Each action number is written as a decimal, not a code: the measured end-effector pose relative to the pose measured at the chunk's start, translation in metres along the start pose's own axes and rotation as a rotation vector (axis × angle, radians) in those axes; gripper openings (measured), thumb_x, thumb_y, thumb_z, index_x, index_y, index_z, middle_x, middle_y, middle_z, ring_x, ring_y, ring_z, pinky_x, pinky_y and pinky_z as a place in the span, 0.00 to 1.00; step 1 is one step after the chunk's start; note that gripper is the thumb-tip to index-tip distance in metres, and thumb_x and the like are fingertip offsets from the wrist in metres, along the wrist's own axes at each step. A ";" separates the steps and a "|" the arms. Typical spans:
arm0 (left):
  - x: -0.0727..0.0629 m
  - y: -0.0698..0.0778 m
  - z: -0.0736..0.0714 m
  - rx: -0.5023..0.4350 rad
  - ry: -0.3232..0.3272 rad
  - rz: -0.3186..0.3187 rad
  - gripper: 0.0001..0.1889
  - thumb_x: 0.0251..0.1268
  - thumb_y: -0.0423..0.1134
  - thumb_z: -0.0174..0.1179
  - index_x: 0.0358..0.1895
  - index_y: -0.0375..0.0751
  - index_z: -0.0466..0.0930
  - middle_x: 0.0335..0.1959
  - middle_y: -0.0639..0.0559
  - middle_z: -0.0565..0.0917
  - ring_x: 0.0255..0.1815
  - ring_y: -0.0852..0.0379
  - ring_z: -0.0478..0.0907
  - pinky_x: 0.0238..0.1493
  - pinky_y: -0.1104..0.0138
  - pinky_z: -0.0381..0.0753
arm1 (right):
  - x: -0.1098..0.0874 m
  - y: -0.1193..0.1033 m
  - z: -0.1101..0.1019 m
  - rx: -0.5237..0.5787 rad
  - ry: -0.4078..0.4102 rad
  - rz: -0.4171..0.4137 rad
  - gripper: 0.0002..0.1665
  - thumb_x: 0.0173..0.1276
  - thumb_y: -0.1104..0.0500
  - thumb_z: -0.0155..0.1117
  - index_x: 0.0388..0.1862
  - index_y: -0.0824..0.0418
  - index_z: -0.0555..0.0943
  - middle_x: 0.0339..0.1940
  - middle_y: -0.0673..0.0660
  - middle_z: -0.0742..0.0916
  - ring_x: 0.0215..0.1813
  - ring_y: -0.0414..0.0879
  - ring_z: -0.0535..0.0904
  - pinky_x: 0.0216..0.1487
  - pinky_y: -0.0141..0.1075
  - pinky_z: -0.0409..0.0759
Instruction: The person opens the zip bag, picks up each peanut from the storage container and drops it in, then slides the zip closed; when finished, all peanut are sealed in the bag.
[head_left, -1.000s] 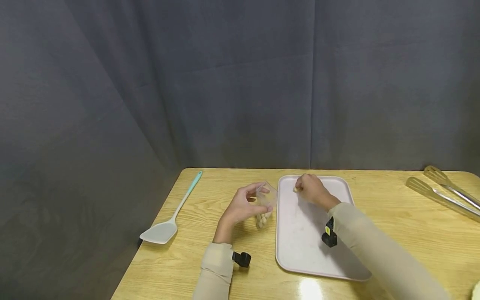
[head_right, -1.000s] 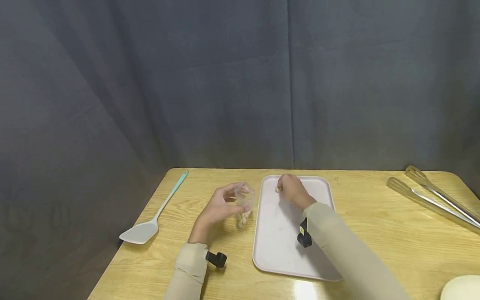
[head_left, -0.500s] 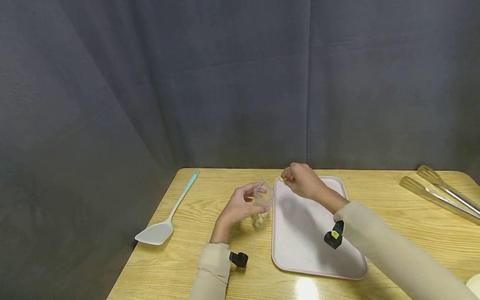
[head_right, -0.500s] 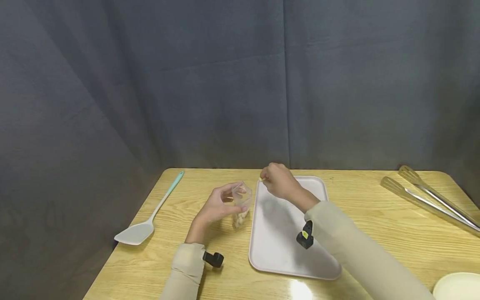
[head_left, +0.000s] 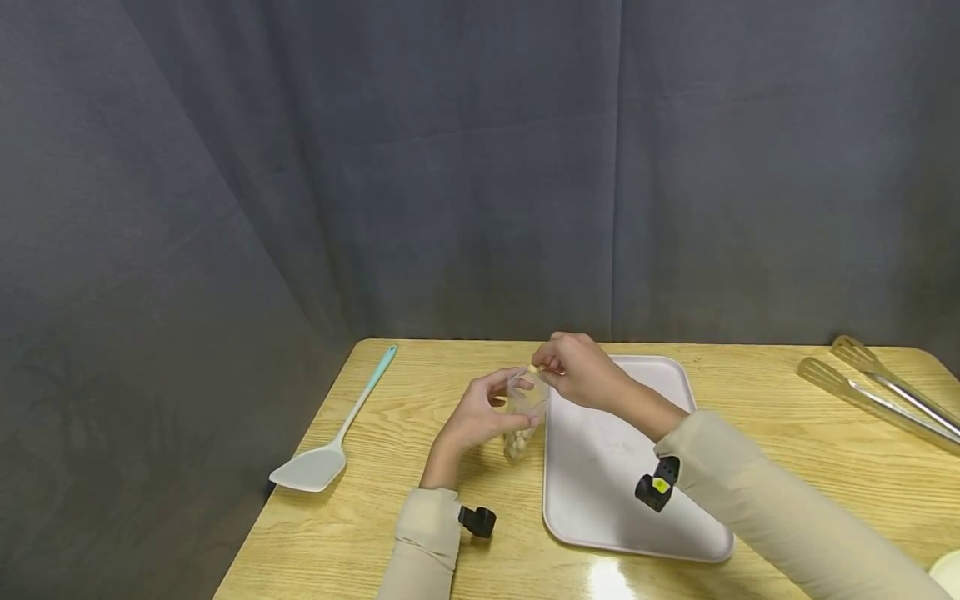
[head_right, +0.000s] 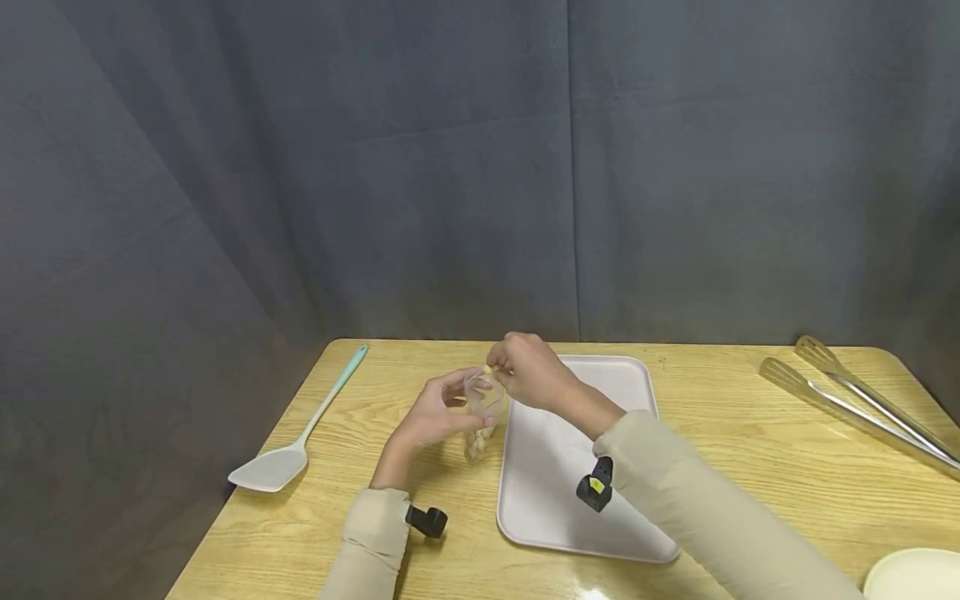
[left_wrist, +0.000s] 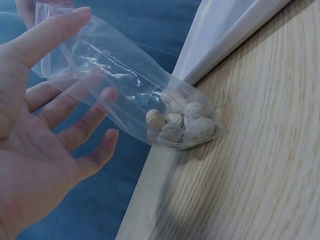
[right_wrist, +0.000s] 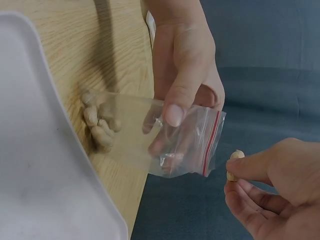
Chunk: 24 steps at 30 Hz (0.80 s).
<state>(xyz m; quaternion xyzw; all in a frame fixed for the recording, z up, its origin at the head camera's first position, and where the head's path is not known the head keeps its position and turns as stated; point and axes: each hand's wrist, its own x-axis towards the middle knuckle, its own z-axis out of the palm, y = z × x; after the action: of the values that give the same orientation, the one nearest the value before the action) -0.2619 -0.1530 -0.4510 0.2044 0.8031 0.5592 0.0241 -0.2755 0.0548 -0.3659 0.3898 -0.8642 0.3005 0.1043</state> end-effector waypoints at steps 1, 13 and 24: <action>0.000 0.000 0.000 0.000 0.001 0.001 0.39 0.54 0.39 0.75 0.71 0.43 0.69 0.58 0.46 0.82 0.58 0.53 0.75 0.61 0.52 0.72 | 0.000 -0.001 0.000 -0.001 0.002 -0.003 0.08 0.59 0.75 0.68 0.37 0.68 0.87 0.31 0.56 0.85 0.35 0.47 0.81 0.38 0.39 0.82; -0.007 0.024 -0.001 -0.034 -0.032 -0.016 0.39 0.56 0.32 0.71 0.72 0.31 0.65 0.59 0.34 0.79 0.60 0.35 0.73 0.63 0.41 0.68 | 0.000 -0.006 0.003 0.019 0.002 0.004 0.08 0.59 0.74 0.69 0.38 0.69 0.87 0.32 0.58 0.85 0.35 0.49 0.82 0.37 0.38 0.82; -0.001 0.008 0.000 0.003 0.003 -0.035 0.39 0.54 0.36 0.74 0.71 0.39 0.69 0.62 0.43 0.79 0.60 0.41 0.73 0.63 0.43 0.69 | -0.011 -0.007 0.011 0.015 0.072 0.046 0.05 0.65 0.62 0.70 0.33 0.64 0.84 0.26 0.51 0.82 0.30 0.46 0.78 0.33 0.38 0.77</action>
<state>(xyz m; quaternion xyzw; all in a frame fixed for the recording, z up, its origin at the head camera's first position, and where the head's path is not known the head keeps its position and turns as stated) -0.2581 -0.1506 -0.4438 0.1898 0.8072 0.5579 0.0325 -0.2623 0.0512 -0.3765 0.3596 -0.8663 0.3234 0.1253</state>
